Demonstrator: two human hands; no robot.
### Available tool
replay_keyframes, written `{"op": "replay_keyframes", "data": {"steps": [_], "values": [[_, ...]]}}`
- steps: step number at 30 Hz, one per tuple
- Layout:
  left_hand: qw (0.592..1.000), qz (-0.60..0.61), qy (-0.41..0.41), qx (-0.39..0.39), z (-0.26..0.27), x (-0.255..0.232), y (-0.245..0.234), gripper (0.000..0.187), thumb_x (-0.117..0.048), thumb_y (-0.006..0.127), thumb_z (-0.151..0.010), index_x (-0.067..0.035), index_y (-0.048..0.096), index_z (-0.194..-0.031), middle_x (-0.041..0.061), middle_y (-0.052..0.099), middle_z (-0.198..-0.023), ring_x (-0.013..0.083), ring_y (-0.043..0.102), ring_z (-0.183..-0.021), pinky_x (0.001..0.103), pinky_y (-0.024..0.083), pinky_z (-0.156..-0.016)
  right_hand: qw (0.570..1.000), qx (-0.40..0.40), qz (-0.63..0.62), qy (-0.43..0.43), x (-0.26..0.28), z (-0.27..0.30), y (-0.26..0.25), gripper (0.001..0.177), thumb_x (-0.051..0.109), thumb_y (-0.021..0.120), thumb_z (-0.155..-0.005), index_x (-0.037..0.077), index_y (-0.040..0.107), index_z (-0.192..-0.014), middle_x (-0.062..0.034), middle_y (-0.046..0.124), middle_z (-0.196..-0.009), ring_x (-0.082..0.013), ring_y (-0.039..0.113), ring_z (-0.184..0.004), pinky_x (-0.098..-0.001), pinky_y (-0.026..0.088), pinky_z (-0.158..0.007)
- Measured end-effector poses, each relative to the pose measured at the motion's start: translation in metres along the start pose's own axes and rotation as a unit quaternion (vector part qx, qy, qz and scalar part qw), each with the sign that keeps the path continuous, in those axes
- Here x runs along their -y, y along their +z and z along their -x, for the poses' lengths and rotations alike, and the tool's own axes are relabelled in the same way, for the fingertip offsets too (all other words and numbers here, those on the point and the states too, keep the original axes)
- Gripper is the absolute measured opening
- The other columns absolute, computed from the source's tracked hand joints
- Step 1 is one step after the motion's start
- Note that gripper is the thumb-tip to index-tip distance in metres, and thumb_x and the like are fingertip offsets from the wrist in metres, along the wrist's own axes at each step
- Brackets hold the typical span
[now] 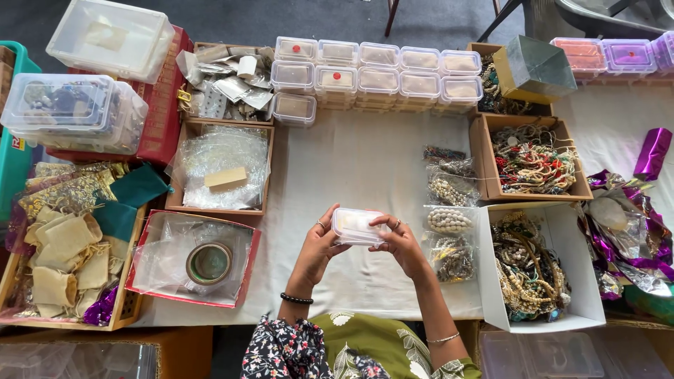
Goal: Placing various jewelry components and beads into small plastic bags and storage boxes.
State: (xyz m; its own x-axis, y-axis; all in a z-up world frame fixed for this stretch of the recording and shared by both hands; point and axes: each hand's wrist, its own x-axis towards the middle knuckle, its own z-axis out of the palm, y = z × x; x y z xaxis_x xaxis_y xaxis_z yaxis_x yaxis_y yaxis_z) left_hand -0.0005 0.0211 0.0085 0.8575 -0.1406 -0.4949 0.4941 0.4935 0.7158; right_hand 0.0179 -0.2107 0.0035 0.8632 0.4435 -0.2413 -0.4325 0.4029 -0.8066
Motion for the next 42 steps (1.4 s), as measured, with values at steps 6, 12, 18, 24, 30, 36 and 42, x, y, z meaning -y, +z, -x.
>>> {"op": "replay_keyframes", "data": {"steps": [6, 12, 18, 24, 30, 36, 42], "values": [[0.977, 0.193, -0.043, 0.081, 0.004, -0.013, -0.004, 0.061, -0.02, 0.051, -0.102, 0.001, 0.036, -0.157, 0.018, 0.051, -0.148, 0.0313, 0.062, -0.126, 0.048, 0.06, -0.097, 0.997, -0.033, 0.072, 0.008, -0.001, 0.0, -0.001, 0.029, 0.012, 0.07, -0.086, 0.005, 0.067, -0.114, -0.0125, 0.048, -0.156, -0.0236, 0.065, -0.115, -0.0385, 0.063, -0.085], [0.995, 0.04, -0.021, 0.086, 0.006, -0.016, 0.005, 0.064, -0.012, 0.049, -0.098, -0.015, 0.031, -0.159, 0.011, 0.046, -0.151, 0.0258, 0.056, -0.127, 0.044, 0.057, -0.101, 0.997, -0.036, 0.064, 0.023, 0.007, 0.0, 0.001, 0.037, 0.011, 0.072, -0.084, 0.003, 0.068, -0.12, -0.0117, 0.05, -0.156, -0.0211, 0.065, -0.114, -0.0366, 0.062, -0.086], [0.994, 0.017, -0.001, 0.109, 0.009, -0.018, 0.007, 0.052, -0.017, 0.054, -0.1, 0.005, 0.05, -0.148, 0.002, 0.025, -0.169, 0.0155, 0.055, -0.135, 0.039, 0.058, -0.103, 0.995, -0.017, 0.099, 0.02, 0.027, 0.005, 0.007, 0.071, -0.007, 0.078, -0.072, -0.002, 0.057, -0.14, -0.008, 0.051, -0.155, -0.0137, 0.061, -0.125, -0.0323, 0.058, -0.1], [0.983, -0.07, 0.037, 0.163, 0.012, -0.017, 0.008, 0.077, 0.006, 0.074, -0.082, -0.002, 0.044, -0.153, 0.002, 0.02, -0.171, 0.0133, 0.055, -0.125, 0.029, 0.053, -0.1, 0.992, -0.036, 0.114, 0.045, 0.032, 0.009, 0.003, 0.081, -0.013, 0.074, -0.073, -0.001, 0.054, -0.15, -0.0139, 0.065, -0.135, -0.0128, 0.065, -0.102, -0.0278, 0.059, -0.088], [0.985, -0.072, 0.068, 0.138, 0.01, -0.013, 0.009, 0.074, 0.007, 0.07, -0.081, -0.001, 0.048, -0.151, 0.007, 0.024, -0.17, 0.0122, 0.059, -0.125, 0.028, 0.055, -0.099, 0.993, -0.037, 0.099, 0.049, 0.031, 0.007, 0.003, 0.077, -0.01, 0.073, -0.073, -0.001, 0.054, -0.147, -0.0111, 0.066, -0.133, -0.0104, 0.067, -0.101, -0.0264, 0.059, -0.086], [0.988, -0.1, 0.078, 0.091, -0.002, 0.002, 0.002, 0.079, 0.004, 0.069, -0.083, -0.015, 0.042, -0.154, 0.003, 0.016, -0.17, 0.0153, 0.053, -0.132, 0.032, 0.049, -0.105, 0.979, -0.075, 0.186, 0.022, -0.011, -0.016, -0.012, 0.069, -0.005, 0.077, -0.076, 0.007, 0.059, -0.141, -0.0104, 0.052, -0.152, -0.0197, 0.068, -0.11, -0.0333, 0.057, -0.095], [0.977, -0.186, 0.002, -0.108, -0.037, 0.078, -0.062, 0.063, -0.015, 0.061, -0.097, -0.016, 0.048, -0.159, 0.023, 0.064, -0.139, 0.0221, 0.057, -0.118, 0.037, 0.046, -0.104, 0.712, -0.167, 0.681, -0.046, -0.087, -0.049, -0.044, 0.077, 0.011, 0.083, -0.073, 0.029, 0.059, -0.144, -0.0287, 0.026, -0.163, -0.0481, 0.036, -0.147, -0.0501, 0.038, -0.105]]}}
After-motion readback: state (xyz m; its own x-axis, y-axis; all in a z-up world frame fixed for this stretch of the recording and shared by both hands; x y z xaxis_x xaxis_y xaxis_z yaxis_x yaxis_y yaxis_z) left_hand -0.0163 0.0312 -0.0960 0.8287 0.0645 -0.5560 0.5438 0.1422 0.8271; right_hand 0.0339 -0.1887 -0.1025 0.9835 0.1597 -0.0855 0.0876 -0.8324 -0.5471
